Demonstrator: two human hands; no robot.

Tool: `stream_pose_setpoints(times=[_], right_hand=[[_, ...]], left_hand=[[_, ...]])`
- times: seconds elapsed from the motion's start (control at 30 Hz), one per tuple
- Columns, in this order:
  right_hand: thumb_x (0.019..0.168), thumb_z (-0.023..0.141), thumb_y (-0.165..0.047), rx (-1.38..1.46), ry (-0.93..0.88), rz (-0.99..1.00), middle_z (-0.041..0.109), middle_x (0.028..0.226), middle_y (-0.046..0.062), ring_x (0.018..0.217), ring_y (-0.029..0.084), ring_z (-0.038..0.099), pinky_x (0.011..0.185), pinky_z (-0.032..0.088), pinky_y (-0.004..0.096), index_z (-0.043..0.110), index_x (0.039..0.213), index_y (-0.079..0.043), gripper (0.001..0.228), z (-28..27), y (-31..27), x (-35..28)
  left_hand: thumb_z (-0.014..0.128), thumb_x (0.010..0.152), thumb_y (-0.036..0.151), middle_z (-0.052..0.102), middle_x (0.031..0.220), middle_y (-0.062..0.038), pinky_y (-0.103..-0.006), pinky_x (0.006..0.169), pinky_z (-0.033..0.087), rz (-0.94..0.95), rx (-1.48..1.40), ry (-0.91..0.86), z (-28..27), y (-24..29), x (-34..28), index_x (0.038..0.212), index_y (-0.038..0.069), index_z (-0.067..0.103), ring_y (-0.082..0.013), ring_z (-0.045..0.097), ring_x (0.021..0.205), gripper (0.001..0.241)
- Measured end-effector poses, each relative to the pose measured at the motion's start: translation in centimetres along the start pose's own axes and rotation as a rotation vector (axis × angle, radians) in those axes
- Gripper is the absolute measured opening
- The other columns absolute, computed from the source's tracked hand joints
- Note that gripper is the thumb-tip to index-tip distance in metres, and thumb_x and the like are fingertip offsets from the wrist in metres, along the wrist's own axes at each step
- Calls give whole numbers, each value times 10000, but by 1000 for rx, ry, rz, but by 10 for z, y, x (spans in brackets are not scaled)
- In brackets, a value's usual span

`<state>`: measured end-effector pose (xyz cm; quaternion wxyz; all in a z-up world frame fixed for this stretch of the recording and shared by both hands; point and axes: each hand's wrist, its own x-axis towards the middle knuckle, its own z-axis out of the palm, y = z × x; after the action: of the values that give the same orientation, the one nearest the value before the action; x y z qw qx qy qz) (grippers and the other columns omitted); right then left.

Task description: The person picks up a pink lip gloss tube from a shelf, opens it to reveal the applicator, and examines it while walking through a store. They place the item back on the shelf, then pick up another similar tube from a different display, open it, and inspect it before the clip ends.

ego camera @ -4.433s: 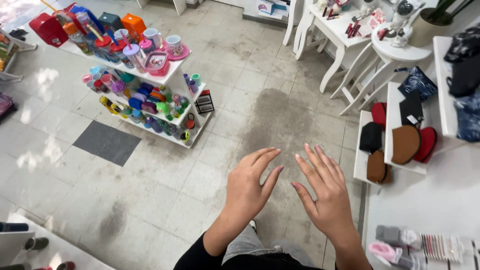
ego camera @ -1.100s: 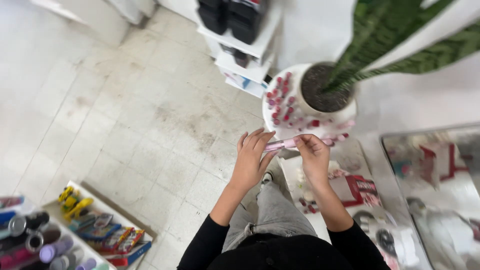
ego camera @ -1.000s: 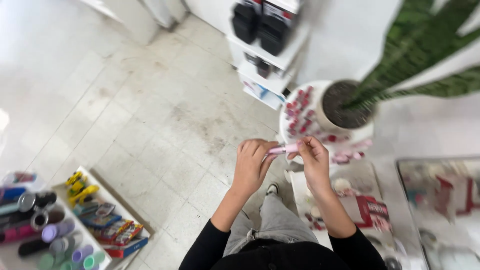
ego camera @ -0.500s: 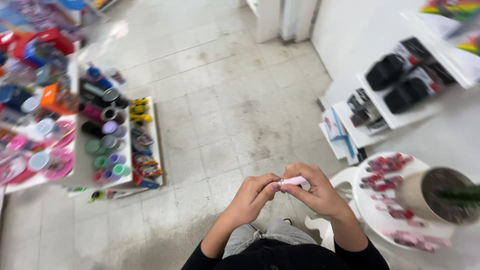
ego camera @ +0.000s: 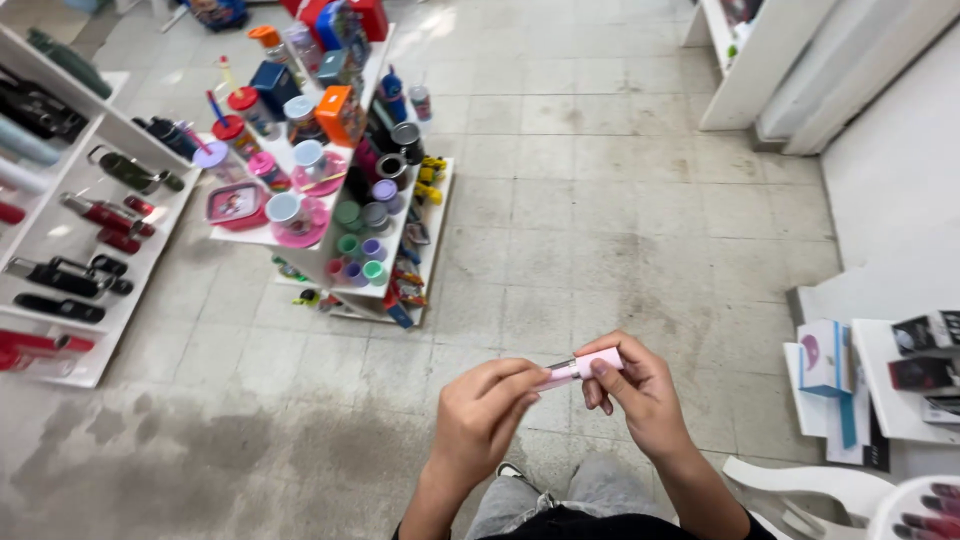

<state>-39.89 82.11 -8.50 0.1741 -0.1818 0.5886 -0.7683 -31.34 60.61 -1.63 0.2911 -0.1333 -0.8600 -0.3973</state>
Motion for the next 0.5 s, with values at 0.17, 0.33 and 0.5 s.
stream_pose_setpoints(times=[0.17, 0.33, 0.5], right_hand=[[1055, 472, -237, 205, -50, 73, 651, 699, 89, 624, 141, 627, 518, 465, 267, 610, 1056, 26, 297, 22, -3, 15], [1046, 494, -247, 280, -296, 147, 641, 701, 89, 634, 142, 631, 524, 452, 255, 594, 1089, 11, 280, 32, -17, 23], [1003, 633, -169, 93, -555, 118, 691, 715, 84, 601, 129, 615, 531, 434, 228, 648, 1114, 44, 241, 34, -37, 32]], left_hand=[[799, 854, 147, 750, 1068, -74, -352, 687, 550, -19, 45, -22, -22, 0, -4, 1121, 89, 739, -229, 718, 810, 280], [784, 914, 182, 756, 1039, -54, -314, 687, 556, -28, 89, 132, -36, 5, -11, 1147, 105, 746, -189, 710, 797, 249], [777, 889, 276, 662, 709, -5, -336, 562, 461, -152, 199, 223, -45, 36, -15, 969, 83, 720, -163, 634, 593, 217]])
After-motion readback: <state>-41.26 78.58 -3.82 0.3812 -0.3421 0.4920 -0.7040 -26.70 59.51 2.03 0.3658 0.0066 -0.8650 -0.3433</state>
